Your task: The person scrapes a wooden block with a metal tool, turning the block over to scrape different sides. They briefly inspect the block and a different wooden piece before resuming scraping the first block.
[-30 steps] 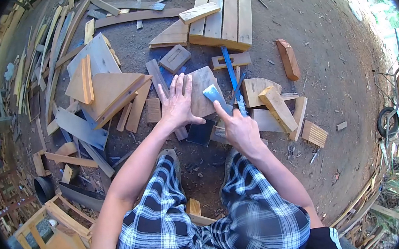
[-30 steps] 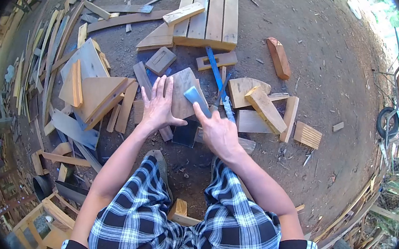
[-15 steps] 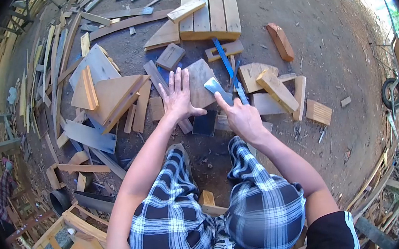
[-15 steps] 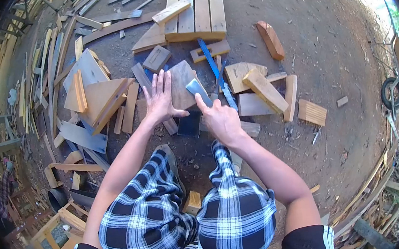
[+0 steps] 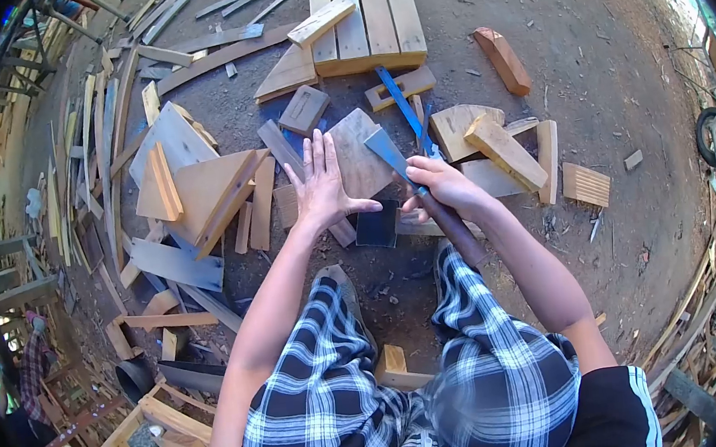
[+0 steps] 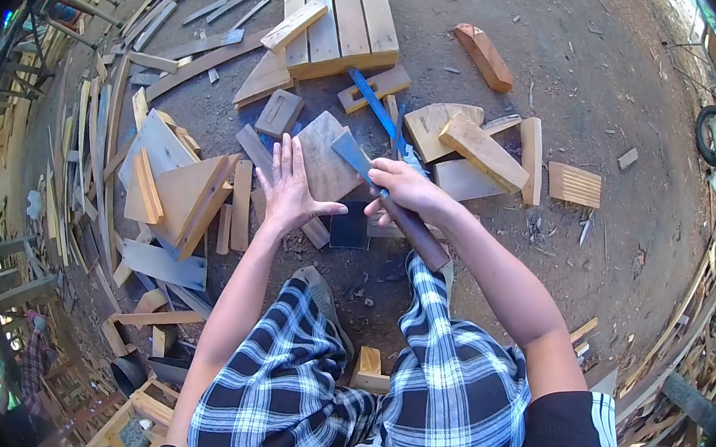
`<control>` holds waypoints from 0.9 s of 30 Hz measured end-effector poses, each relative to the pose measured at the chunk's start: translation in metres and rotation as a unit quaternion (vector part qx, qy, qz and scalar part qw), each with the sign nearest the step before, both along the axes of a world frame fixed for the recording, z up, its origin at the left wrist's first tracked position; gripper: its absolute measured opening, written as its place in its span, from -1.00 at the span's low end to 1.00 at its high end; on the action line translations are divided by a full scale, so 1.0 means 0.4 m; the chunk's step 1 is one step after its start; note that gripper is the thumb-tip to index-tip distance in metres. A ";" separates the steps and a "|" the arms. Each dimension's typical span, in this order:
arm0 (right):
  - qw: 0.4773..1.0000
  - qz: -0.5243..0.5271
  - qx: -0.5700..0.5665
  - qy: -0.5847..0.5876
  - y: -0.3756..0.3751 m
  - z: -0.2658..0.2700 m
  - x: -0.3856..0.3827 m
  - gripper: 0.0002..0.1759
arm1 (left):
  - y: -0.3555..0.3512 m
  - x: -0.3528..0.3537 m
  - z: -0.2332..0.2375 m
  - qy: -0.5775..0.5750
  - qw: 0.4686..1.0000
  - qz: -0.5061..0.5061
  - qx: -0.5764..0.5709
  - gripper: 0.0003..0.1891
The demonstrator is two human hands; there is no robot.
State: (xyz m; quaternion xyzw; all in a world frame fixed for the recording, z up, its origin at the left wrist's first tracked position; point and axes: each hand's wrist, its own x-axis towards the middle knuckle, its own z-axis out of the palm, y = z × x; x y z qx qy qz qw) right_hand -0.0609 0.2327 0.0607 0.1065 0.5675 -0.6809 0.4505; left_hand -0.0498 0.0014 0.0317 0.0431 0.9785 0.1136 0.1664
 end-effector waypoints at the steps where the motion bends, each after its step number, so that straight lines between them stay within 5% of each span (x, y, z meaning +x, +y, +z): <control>1: 0.996 0.039 0.053 0.063 -0.007 -0.001 0.002 -0.58 | -0.003 0.001 0.000 -0.005 1.000 0.006 0.001 0.67; 6: 0.958 0.034 0.219 0.182 -0.040 0.037 0.031 -0.43 | -0.001 -0.012 0.018 -0.023 0.999 0.030 0.011 0.65; 7: 0.861 0.084 0.309 0.394 -0.034 -0.008 0.039 -0.40 | 0.000 -0.010 0.017 -0.022 0.999 0.034 0.013 0.65; 8: 0.708 0.129 0.377 0.583 -0.039 -0.010 0.042 -0.37 | -0.001 -0.009 0.017 -0.017 0.999 0.029 0.014 0.64; 9: 0.684 0.172 0.432 0.562 -0.045 -0.003 0.052 -0.31 | -0.005 -0.009 0.019 -0.009 0.999 0.027 0.014 0.64; 16: 0.622 0.304 0.533 0.487 -0.029 0.050 0.083 -0.27 | -0.013 -0.004 0.030 -0.010 0.999 0.031 0.023 0.60; 27: 0.611 0.256 0.515 0.544 -0.091 0.025 0.014 -0.36 | 0.006 -0.019 0.060 0.005 0.999 0.023 -0.041 0.59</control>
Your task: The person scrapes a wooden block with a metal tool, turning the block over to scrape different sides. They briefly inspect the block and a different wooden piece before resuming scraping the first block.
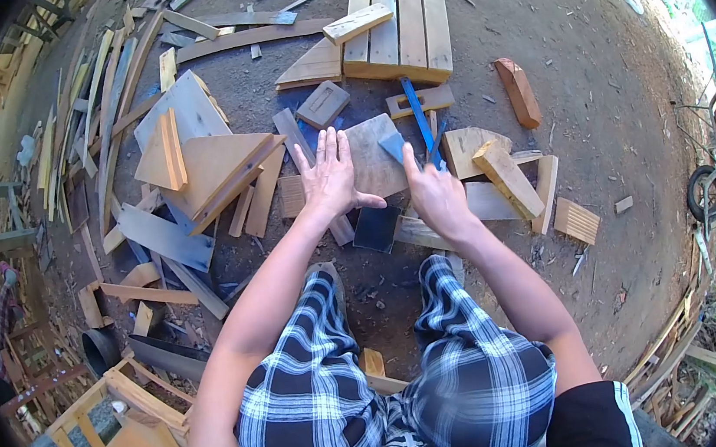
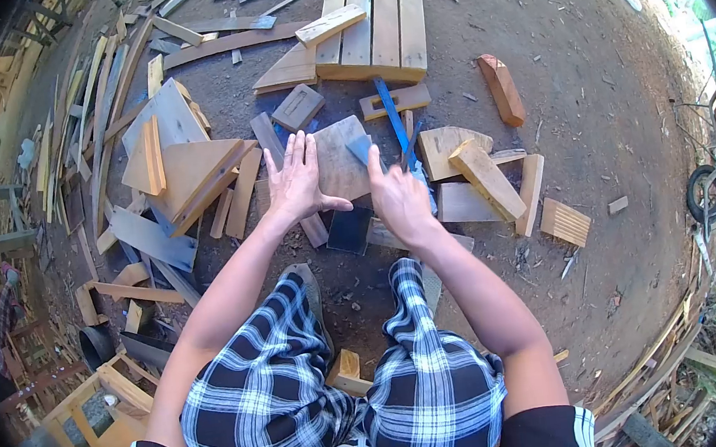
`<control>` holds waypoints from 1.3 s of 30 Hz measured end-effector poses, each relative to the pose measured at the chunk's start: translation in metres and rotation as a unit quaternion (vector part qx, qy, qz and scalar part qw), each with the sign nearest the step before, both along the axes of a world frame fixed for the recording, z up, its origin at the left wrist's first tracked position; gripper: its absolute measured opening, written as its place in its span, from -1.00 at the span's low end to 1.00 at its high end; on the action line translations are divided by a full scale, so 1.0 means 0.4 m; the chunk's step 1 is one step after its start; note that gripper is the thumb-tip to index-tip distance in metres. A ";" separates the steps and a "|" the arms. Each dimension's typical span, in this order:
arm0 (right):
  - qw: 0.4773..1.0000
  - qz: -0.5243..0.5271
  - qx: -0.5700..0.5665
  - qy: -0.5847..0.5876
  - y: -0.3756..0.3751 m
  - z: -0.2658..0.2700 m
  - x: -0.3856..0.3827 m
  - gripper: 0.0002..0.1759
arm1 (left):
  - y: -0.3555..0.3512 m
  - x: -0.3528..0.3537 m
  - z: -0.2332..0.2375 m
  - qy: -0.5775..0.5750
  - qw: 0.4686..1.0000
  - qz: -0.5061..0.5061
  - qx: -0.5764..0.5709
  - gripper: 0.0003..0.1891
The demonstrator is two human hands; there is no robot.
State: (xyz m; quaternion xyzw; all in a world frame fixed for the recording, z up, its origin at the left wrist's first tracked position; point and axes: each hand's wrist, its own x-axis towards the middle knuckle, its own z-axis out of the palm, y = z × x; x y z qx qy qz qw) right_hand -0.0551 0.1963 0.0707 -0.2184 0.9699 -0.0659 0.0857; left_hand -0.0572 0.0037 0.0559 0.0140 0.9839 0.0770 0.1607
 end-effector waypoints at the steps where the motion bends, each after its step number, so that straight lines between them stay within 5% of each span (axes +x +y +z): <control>1: 1.000 0.014 0.014 -0.006 0.019 0.008 0.035 -0.35 | 0.003 0.003 0.001 -0.007 1.000 0.003 0.004 0.58; 10: 1.000 0.004 0.009 -0.008 -0.055 0.001 -0.060 -0.36 | 0.014 -0.001 0.011 -0.016 1.000 0.001 -0.024 0.57; 17: 0.998 0.025 0.035 -0.052 0.035 0.026 0.063 -0.29 | 0.018 -0.007 0.007 -0.018 0.999 -0.002 -0.031 0.57; 22: 1.000 0.013 0.010 0.013 -0.060 -0.021 -0.068 -0.36 | 0.022 -0.010 0.020 -0.033 0.998 -0.005 -0.052 0.57; 29: 0.996 0.028 0.078 -0.020 0.031 0.036 0.086 -0.32 | 0.022 -0.009 0.010 -0.026 0.999 0.003 -0.036 0.56; 36: 1.000 0.017 0.000 0.012 -0.062 -0.039 -0.066 -0.28 | 0.022 -0.011 0.022 -0.031 0.997 -0.005 -0.068 0.57; 39: 0.999 0.040 0.019 0.022 0.016 -0.011 0.044 -0.28 | 0.030 -0.013 0.022 -0.028 0.998 -0.005 -0.063 0.56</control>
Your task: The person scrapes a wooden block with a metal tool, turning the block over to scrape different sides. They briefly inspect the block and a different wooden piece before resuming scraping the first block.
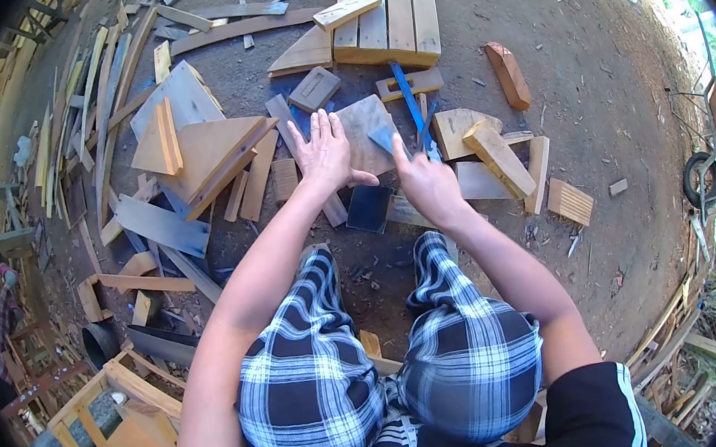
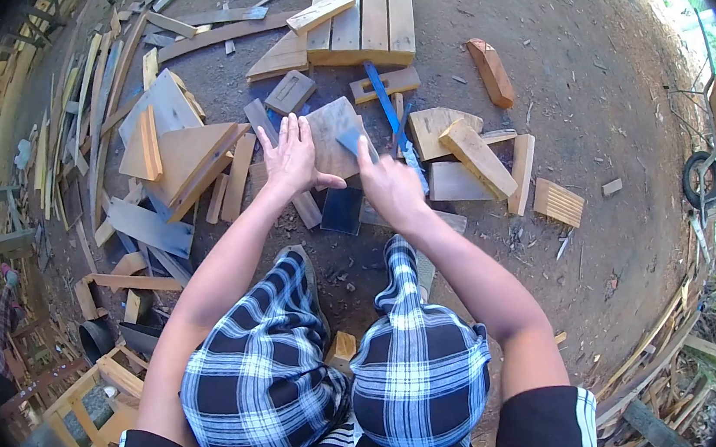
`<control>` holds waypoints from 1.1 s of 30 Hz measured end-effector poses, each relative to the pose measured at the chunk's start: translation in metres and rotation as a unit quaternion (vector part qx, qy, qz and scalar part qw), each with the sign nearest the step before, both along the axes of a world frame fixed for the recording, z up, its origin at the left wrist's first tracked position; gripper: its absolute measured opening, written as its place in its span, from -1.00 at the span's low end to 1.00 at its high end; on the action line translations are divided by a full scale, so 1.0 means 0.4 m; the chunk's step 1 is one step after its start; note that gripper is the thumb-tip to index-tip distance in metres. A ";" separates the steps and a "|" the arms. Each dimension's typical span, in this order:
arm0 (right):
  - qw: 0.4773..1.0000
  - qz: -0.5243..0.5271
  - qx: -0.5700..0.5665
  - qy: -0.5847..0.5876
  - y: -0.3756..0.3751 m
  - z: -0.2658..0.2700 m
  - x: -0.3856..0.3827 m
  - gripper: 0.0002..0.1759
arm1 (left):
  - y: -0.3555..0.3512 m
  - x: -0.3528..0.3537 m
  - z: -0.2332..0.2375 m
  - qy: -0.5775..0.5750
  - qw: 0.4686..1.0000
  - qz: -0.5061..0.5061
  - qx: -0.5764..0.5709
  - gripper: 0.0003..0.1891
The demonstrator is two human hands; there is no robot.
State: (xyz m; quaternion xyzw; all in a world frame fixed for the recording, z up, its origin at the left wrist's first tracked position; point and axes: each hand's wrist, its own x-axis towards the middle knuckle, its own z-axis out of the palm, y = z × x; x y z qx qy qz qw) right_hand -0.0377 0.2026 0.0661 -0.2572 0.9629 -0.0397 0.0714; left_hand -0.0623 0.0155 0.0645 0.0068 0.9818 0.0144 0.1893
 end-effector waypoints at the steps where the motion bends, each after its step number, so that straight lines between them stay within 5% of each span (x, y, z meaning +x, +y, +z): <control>1: 0.999 -0.009 0.024 -0.036 0.020 0.034 0.039 -0.27 | -0.001 0.003 -0.002 0.007 1.000 0.003 0.005 0.55; 8: 1.000 -0.015 -0.019 0.017 -0.057 -0.029 -0.098 -0.26 | -0.001 0.000 0.000 0.000 1.000 -0.006 -0.012 0.55; 17: 0.998 0.011 0.060 -0.006 0.035 0.046 0.059 -0.37 | 0.003 0.000 -0.008 0.005 1.000 -0.012 -0.026 0.54; 21: 0.998 -0.003 -0.005 0.062 -0.044 -0.033 -0.084 -0.37 | 0.001 -0.001 -0.001 0.006 0.999 -0.012 -0.032 0.54; 30: 0.997 -0.023 0.056 -0.054 0.059 0.041 0.052 -0.26 | 0.003 0.001 -0.008 0.013 1.000 -0.013 -0.016 0.55; 33: 0.999 -0.023 0.023 -0.022 0.010 -0.004 -0.036 -0.25 | 0.006 -0.007 -0.001 0.012 0.999 -0.021 -0.036 0.56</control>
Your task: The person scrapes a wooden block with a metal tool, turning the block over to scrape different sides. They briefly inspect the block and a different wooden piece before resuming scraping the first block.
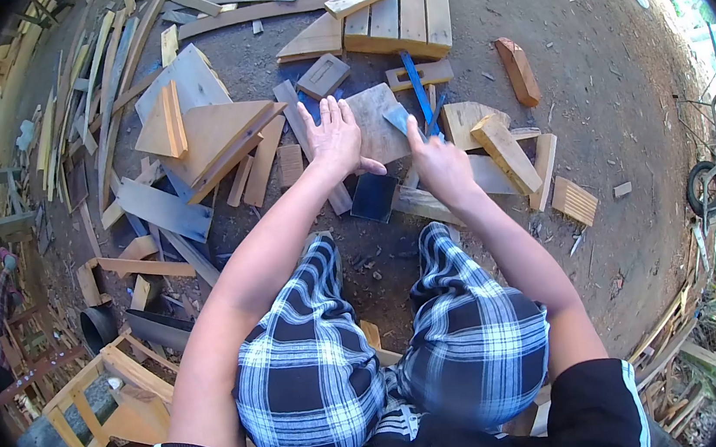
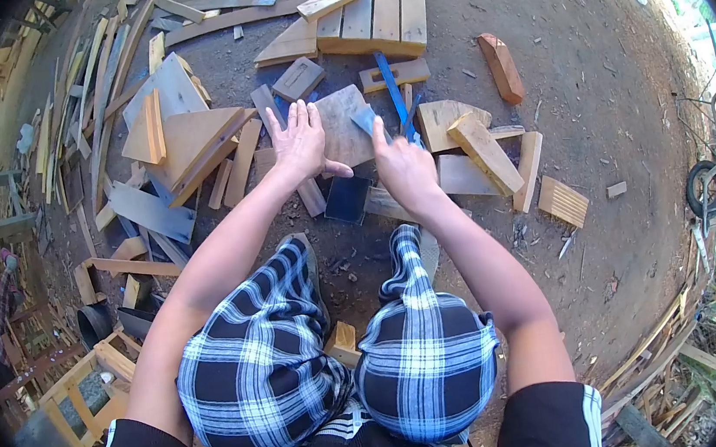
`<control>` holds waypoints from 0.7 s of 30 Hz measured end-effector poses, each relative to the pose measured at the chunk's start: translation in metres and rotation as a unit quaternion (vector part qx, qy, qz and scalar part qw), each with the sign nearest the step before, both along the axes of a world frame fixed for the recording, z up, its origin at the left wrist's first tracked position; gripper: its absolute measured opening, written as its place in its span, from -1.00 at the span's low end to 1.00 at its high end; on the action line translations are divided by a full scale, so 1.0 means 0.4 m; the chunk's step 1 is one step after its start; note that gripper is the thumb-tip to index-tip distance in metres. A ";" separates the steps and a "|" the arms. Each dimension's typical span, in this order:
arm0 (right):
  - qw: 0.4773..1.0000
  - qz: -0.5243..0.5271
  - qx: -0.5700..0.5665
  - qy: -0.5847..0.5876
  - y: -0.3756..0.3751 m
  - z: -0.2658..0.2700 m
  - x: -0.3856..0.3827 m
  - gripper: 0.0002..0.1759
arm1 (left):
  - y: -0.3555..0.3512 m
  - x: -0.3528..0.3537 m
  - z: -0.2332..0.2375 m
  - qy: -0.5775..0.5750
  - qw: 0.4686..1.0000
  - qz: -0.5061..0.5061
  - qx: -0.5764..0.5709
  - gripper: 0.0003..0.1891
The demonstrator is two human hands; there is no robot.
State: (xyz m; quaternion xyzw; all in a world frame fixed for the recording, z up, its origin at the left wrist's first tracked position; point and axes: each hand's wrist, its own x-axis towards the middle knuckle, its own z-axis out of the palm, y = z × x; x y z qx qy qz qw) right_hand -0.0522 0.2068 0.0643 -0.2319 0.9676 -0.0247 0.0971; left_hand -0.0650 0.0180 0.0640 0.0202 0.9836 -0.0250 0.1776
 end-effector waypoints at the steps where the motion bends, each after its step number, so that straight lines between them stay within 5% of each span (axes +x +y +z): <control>1: 0.999 0.007 -0.025 0.035 -0.021 -0.020 -0.041 -0.25 | -0.001 -0.001 -0.002 0.000 1.000 0.001 0.000 0.56; 4: 0.998 -0.017 -0.048 0.026 -0.064 -0.043 -0.097 -0.23 | -0.003 0.002 0.004 -0.010 1.000 -0.004 -0.009 0.55; 11: 0.999 -0.004 0.026 -0.048 0.069 0.054 0.108 -0.26 | 0.004 0.000 0.006 -0.013 1.000 -0.002 -0.005 0.56; 17: 0.997 -0.014 -0.063 0.048 -0.046 -0.052 -0.086 -0.28 | 0.010 -0.008 0.016 -0.024 0.999 -0.008 -0.028 0.55; 21: 0.997 -0.003 -0.062 0.054 0.019 -0.008 0.017 -0.28 | 0.006 -0.011 0.015 -0.032 0.999 -0.015 -0.027 0.55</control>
